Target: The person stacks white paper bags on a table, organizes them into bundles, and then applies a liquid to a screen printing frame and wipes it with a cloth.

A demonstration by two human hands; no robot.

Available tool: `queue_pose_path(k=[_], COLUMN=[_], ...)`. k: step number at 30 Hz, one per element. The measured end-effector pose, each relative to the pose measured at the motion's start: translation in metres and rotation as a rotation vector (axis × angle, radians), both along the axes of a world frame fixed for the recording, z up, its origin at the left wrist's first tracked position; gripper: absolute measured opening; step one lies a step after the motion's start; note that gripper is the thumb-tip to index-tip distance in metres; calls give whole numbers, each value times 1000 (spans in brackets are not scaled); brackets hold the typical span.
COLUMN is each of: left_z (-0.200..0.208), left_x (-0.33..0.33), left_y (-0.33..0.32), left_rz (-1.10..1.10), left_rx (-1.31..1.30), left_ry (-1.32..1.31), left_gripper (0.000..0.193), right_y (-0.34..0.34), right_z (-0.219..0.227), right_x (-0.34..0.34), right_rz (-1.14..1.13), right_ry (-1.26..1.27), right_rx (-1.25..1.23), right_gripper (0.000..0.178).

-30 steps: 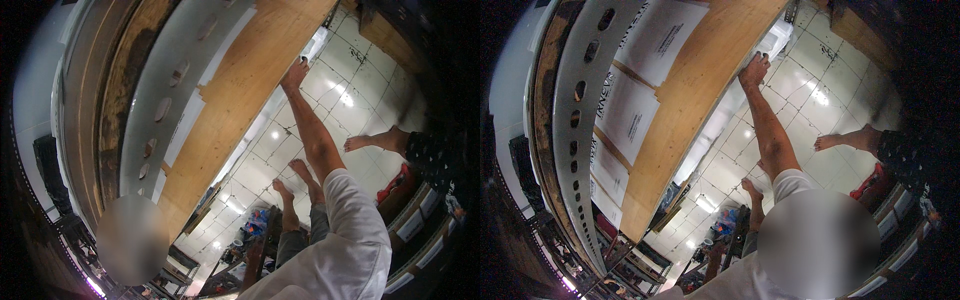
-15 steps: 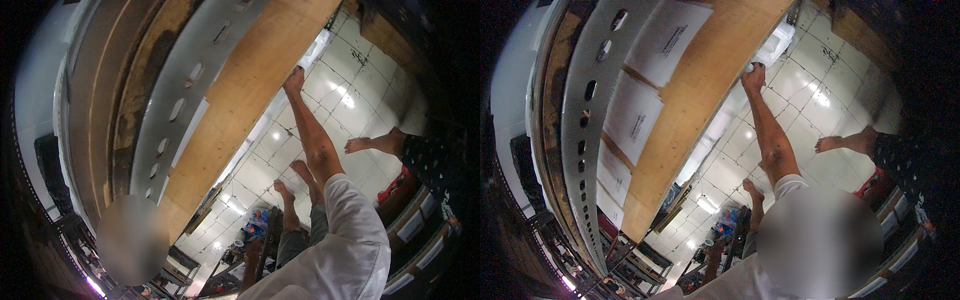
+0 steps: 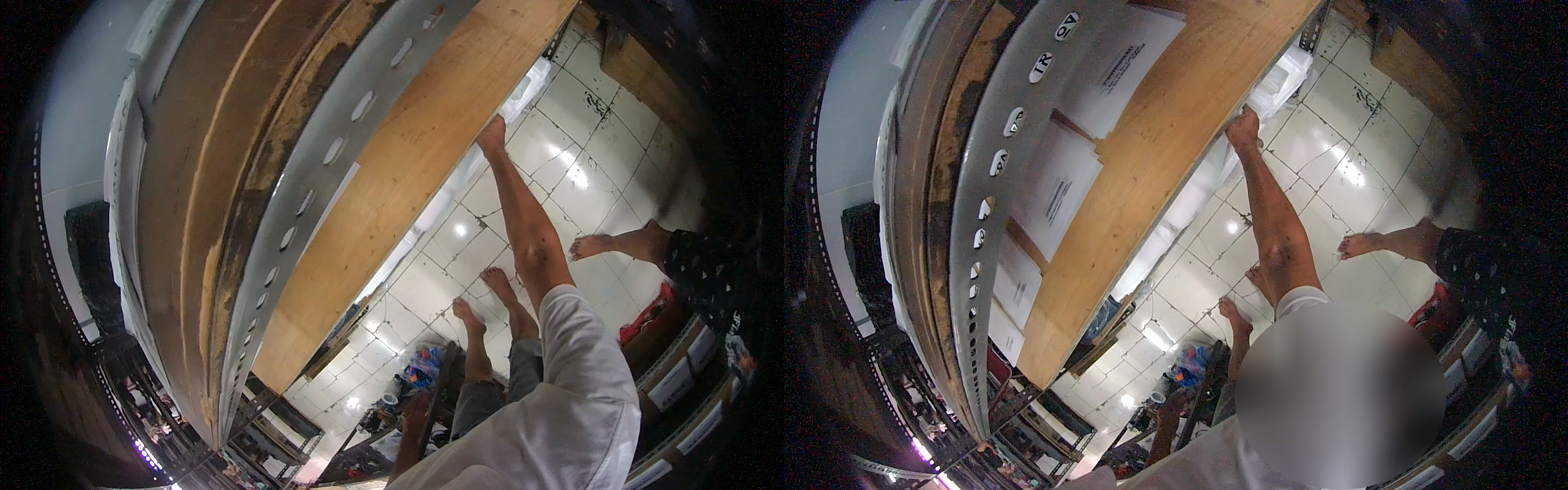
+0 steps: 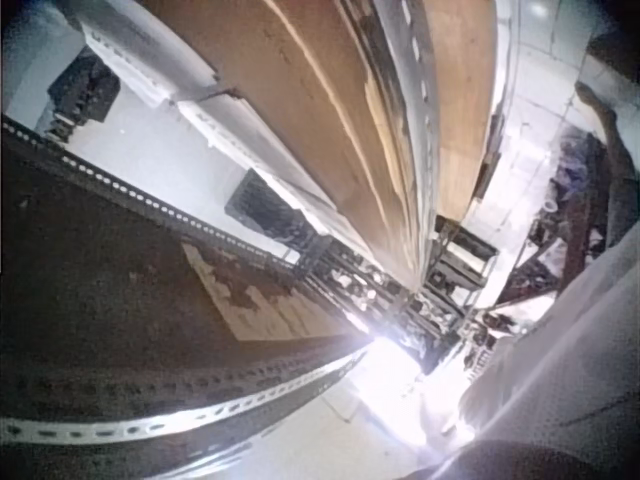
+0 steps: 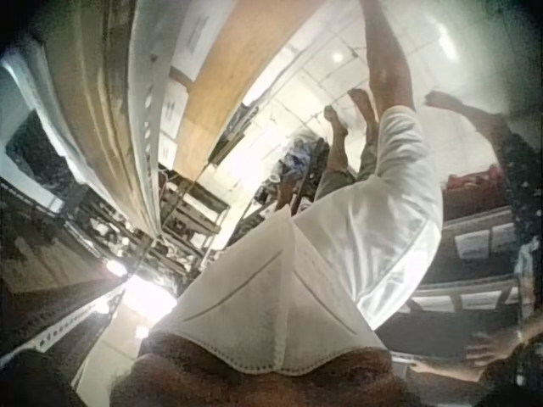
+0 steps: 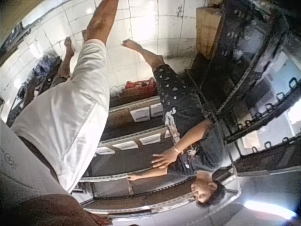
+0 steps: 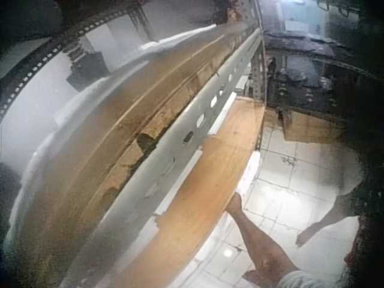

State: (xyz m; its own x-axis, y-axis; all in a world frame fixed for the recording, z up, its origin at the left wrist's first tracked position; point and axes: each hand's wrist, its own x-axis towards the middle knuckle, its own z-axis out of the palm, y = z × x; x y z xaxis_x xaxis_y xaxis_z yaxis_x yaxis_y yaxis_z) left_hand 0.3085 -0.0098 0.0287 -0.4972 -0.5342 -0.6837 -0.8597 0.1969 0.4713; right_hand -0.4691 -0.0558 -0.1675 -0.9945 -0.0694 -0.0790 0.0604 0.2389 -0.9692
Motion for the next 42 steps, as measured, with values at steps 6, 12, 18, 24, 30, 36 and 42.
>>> queue_pose_path(k=[6,12,18,24,30,36,42], left_z=[9,7,17,101,62,35,130], left_x=[-24,-23,-29,-143,-111,-89,-138], left_y=[13,0,-10,11,36,55,43], left_rz=[204,221,192,152,545,509,973], left_rx=[113,28,14,-88,189,-16,341], left_ry=[-46,488,256,186,497,498,589], left_gripper=[24,27,35,35,29,34,53], right_y=[13,64,115,186,250,265,159], right_z=[57,82,113,156,210,225,281], right_x=[68,123,168,192,226,257,321], right_rz=[-83,-270,-282,-209,5,397,591], right_ry=[-521,-719,-751,-723,-845,-916,-740], right_rx=[-739,-898,-976,-741,-364,-37,-229], right_gripper=[55,54,42,33,36,46,55])
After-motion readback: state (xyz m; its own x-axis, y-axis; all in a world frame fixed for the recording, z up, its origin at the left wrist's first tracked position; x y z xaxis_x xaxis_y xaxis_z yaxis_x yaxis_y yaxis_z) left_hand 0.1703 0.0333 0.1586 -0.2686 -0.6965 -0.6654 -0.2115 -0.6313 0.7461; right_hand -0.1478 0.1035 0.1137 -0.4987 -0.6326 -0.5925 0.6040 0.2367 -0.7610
